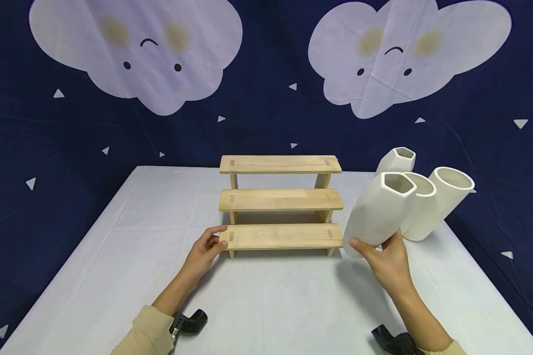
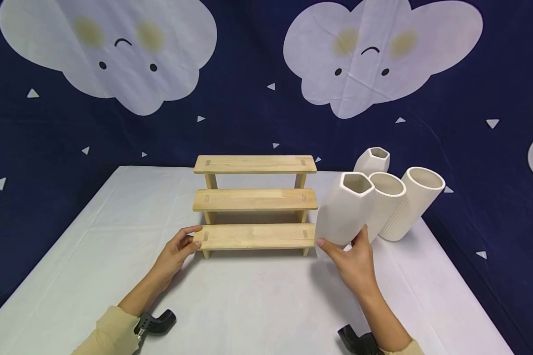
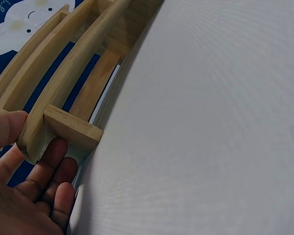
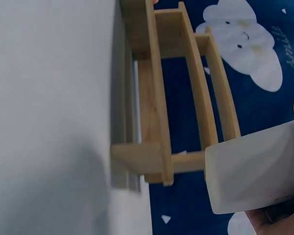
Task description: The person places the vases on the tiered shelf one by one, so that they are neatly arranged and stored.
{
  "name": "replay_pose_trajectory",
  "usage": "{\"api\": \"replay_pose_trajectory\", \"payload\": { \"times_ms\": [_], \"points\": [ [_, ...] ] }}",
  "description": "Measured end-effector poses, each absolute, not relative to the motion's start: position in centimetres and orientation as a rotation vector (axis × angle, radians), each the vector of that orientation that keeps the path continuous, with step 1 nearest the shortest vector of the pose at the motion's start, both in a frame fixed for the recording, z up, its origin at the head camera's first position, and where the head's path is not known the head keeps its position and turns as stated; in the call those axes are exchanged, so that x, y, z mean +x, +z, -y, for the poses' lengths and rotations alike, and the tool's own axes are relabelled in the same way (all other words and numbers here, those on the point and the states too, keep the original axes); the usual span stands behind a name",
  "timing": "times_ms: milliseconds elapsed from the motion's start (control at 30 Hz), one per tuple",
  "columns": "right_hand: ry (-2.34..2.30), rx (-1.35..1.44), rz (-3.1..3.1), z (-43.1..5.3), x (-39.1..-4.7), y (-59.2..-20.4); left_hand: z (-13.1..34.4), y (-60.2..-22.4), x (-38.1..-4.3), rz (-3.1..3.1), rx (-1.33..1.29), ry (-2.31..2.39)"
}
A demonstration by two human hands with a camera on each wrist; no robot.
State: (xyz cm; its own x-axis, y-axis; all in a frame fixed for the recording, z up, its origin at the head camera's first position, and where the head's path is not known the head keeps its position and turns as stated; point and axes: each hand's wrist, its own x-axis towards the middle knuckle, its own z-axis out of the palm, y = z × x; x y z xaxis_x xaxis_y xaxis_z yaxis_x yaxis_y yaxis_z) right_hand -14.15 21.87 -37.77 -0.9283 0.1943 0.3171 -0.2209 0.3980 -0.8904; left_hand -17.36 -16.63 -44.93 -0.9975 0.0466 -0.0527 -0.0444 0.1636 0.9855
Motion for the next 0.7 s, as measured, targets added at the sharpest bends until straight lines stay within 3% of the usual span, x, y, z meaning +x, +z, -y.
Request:
{"api": "replay_pose_trajectory", "payload": {
  "times_ms": [700],
  "points": [
    [1.653,0.236,2.328,-17.2,-16.5,-35.5,16.5,-44.7,-17.3,-2.357,-0.017,1.981]
  ]
}}
